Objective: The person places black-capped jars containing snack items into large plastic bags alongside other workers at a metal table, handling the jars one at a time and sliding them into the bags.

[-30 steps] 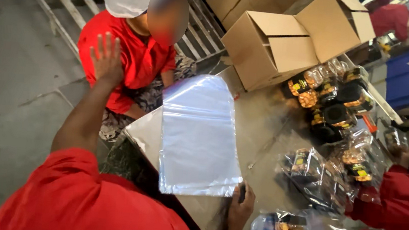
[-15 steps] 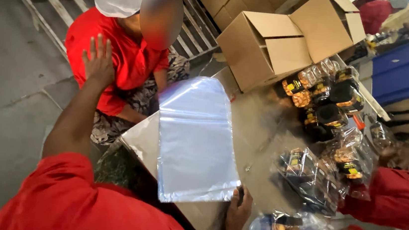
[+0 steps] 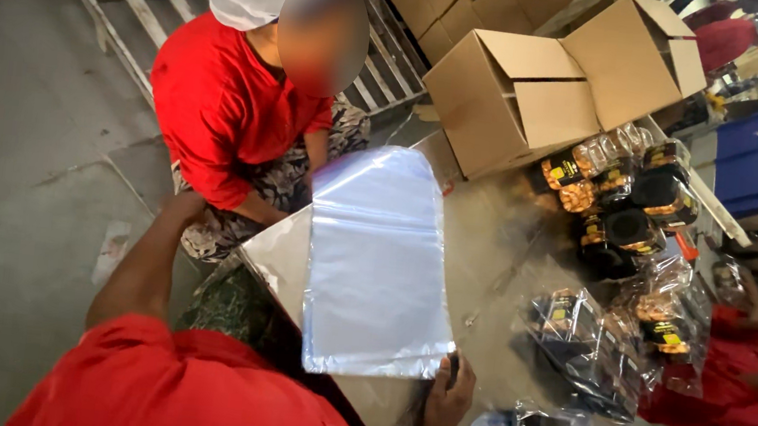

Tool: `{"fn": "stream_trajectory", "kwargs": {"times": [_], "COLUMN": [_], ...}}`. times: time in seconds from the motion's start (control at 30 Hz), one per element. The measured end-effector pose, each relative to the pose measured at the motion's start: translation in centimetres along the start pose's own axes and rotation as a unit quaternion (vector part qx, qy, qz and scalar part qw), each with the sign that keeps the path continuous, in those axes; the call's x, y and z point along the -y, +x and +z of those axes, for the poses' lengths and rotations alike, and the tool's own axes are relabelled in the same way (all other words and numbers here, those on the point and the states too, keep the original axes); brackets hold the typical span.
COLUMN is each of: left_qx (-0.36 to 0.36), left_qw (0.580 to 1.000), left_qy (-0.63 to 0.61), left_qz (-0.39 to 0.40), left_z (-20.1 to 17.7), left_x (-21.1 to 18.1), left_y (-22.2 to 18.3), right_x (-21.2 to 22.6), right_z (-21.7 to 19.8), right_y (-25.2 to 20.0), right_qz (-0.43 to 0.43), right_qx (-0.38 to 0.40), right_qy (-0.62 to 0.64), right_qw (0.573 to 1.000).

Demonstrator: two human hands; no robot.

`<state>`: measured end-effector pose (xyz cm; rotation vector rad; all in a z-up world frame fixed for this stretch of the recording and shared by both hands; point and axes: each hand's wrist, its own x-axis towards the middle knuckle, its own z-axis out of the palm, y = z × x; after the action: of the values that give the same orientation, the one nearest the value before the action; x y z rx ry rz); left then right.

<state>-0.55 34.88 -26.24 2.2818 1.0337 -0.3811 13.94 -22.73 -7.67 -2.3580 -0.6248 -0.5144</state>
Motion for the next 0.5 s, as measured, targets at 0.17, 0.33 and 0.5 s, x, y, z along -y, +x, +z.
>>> {"fn": "stream_trajectory", "kwargs": {"times": [0.17,0.33,0.5], "left_qx": [-0.100,-0.333,0.196], "left_qw": [0.989,0.778,0.449], "left_qy": [-0.100,-0.435,-0.781], "left_qz": [0.048,0.308,0.387], "left_z": [-0.8,-7.7,-12.4], "left_x": [-0.4,-10.0,-27.4], "left_y": [-1.0,1.8,0.1], "right_x": [0.1,-0.4,0.3], "right_z": [0.1,0.1,-0.3], "right_y": [-0.3,-0.1,-0.3], "right_qz": [0.044,0.027,0.073], "right_qx": [-0.005,-0.004,-0.031], "right_qy": [0.033,-0.002,0.039], "right_qw": [0.998,1.000,0.996]}}
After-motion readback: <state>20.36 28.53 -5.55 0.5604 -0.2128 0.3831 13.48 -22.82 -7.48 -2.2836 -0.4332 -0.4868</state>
